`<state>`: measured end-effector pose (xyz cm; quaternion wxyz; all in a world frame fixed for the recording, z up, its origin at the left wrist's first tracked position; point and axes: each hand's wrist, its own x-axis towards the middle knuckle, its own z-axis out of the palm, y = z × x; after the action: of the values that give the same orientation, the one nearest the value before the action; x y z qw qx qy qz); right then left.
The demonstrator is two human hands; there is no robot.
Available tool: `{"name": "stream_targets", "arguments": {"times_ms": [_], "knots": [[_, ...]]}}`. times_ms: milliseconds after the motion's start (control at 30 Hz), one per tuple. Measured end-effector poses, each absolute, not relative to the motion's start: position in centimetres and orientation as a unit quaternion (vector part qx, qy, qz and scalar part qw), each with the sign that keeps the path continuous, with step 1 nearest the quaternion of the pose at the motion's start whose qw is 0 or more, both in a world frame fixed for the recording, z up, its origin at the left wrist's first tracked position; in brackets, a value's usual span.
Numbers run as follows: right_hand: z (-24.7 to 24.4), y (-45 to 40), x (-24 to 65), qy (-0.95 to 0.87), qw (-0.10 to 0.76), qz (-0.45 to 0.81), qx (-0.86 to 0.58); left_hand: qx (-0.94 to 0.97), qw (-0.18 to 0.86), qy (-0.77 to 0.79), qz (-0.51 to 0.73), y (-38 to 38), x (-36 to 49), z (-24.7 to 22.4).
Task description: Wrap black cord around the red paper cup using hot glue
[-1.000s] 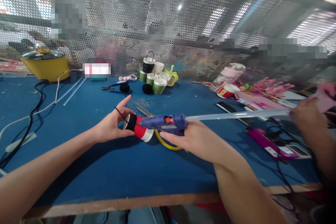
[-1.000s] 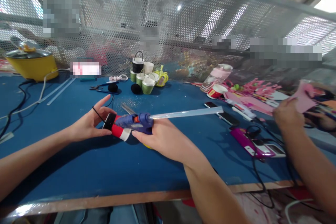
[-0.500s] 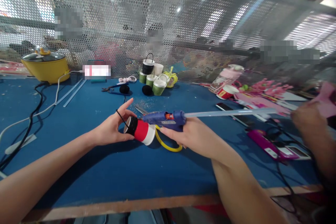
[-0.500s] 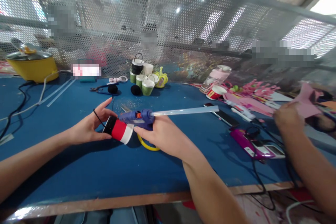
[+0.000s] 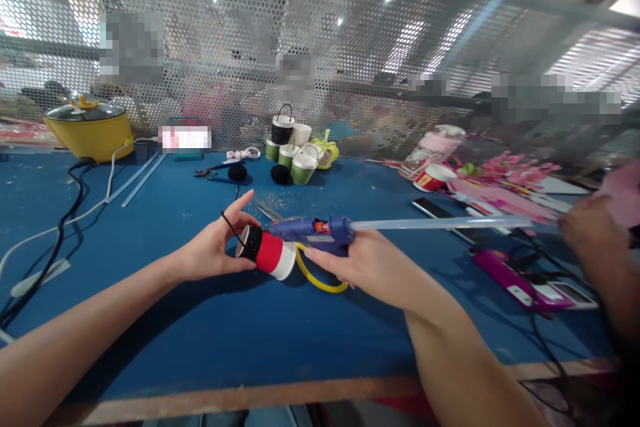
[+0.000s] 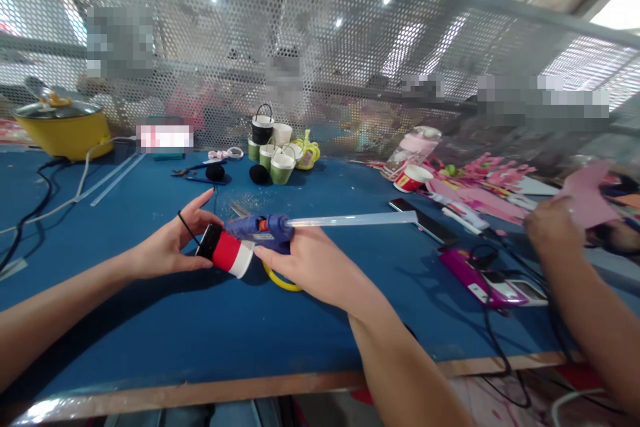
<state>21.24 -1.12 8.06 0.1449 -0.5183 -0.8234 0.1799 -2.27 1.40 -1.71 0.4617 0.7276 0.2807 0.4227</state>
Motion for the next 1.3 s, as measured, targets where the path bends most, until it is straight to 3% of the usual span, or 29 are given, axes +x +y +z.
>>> {"name": "stream_targets", "arguments": {"times_ms": [600, 1300], "knots": [[7.5, -1.9, 21.6, -0.844, 0.104, 0.183, -0.493, 0.693, 0.486, 0.303, 0.437, 1.4, -2.1, -1.3], [7.9, -0.9, 21.1, -0.828, 0.150, 0.174, -0.512, 0.711, 0.477, 0.283, 0.432, 1.4, -2.3, -1.6]]}}
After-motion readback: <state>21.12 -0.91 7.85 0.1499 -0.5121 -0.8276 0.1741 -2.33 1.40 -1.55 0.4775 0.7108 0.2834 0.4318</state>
